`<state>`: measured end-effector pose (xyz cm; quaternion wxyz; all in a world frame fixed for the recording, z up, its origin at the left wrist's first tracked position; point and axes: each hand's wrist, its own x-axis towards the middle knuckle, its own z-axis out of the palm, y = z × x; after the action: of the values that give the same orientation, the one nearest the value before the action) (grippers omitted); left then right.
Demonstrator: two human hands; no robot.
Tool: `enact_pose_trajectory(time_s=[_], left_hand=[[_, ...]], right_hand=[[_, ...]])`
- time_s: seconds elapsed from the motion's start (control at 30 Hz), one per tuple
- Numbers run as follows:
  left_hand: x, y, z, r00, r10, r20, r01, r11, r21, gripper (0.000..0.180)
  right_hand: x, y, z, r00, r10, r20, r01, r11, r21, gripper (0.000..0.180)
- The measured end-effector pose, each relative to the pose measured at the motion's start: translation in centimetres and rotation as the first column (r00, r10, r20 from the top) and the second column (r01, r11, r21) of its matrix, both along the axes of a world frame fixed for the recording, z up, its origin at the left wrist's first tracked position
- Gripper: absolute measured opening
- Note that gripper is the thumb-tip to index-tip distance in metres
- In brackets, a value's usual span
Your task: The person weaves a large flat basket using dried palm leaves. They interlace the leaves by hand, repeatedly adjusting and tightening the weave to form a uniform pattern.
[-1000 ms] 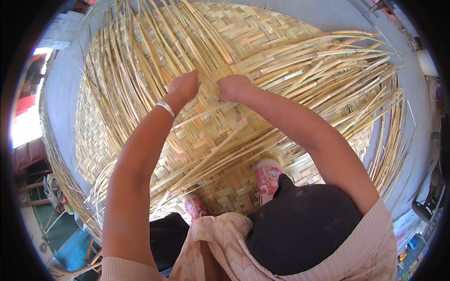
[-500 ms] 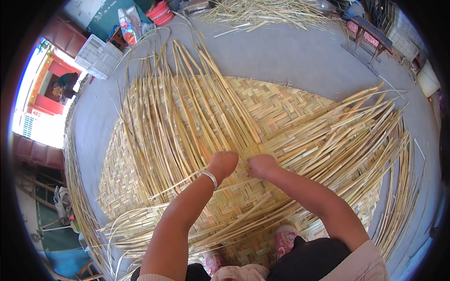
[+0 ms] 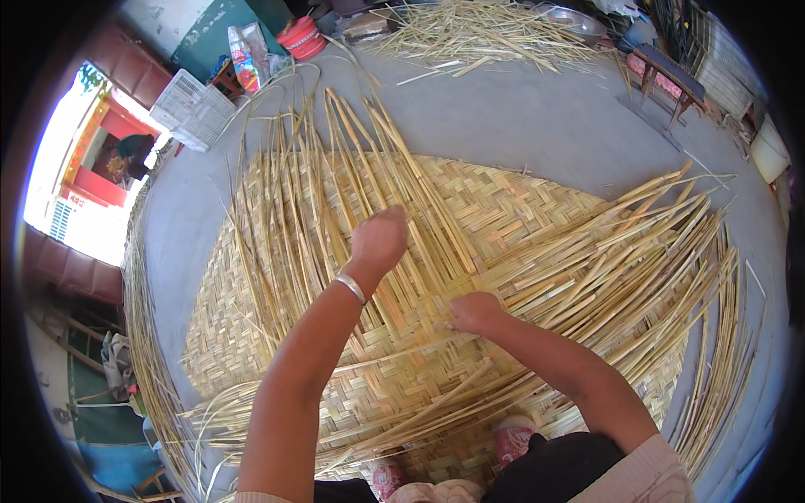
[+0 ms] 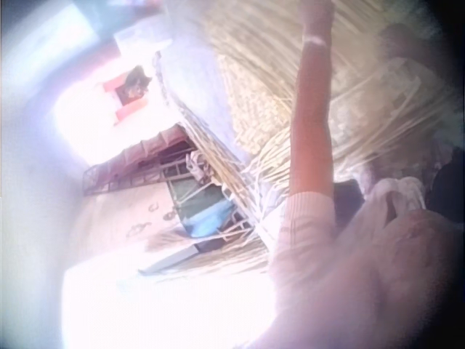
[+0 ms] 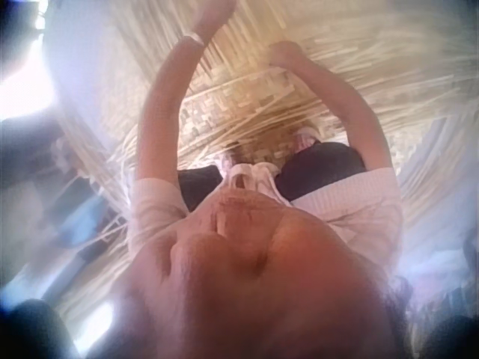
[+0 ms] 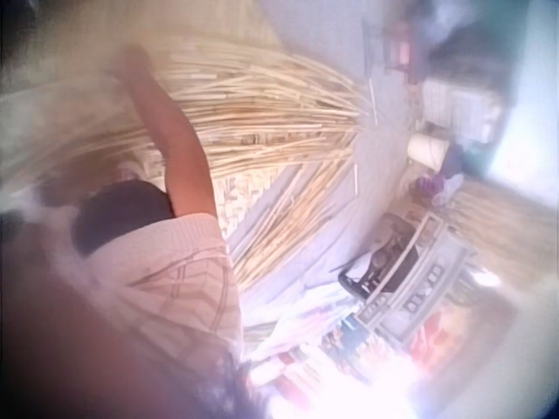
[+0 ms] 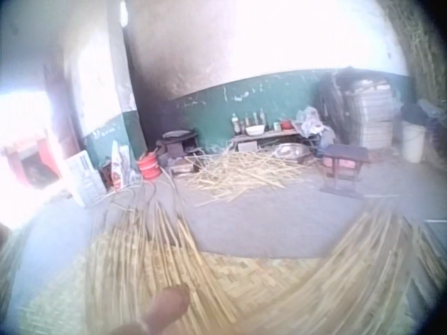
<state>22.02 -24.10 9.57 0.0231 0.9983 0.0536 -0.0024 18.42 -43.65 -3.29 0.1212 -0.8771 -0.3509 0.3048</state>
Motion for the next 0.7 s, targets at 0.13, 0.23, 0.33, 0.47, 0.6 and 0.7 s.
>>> enact_pose_trajectory(time_s=[0.13, 0.23, 0.33, 0.47, 0.6, 0.7], left_hand=[[0.0, -8.0, 5.0, 0.553, -0.772, 0.313, 0.746, 0.626, 0.228, 0.025], [-4.1, -14.3, 4.0, 0.314, -0.940, 0.135, 0.944, 0.324, 0.064, 0.030], [-8.0, -15.3, 1.2, 0.095, -0.949, 0.300, 0.995, 0.103, 0.009, 0.035], [-11.9, -13.2, -2.8, 0.234, -0.959, 0.162, 0.957, 0.198, -0.211, 0.037], [-15.0, -12.7, -5.5, 0.224, -0.952, 0.210, 0.959, 0.177, -0.221, 0.040], [-16.7, -13.0, -6.8, 0.259, -0.943, 0.211, 0.943, 0.200, -0.267, 0.044]], right_hand=[[0.4, -1.0, 1.1, 0.996, -0.053, -0.066, 0.065, 0.979, 0.195, 0.027], [1.5, -2.3, 3.6, 0.850, -0.076, -0.521, 0.355, 0.814, 0.460, 0.033], [2.8, -4.6, 7.2, 0.420, 0.127, -0.899, 0.741, 0.524, 0.420, 0.041], [2.2, -6.1, 9.5, 0.158, 0.234, -0.959, 0.899, 0.367, 0.238, 0.034], [0.7, -5.4, 8.0, 0.342, 0.117, -0.932, 0.820, 0.447, 0.357, 0.025], [0.2, -5.2, 6.5, 0.379, 0.040, -0.924, 0.795, 0.497, 0.348, 0.023]])
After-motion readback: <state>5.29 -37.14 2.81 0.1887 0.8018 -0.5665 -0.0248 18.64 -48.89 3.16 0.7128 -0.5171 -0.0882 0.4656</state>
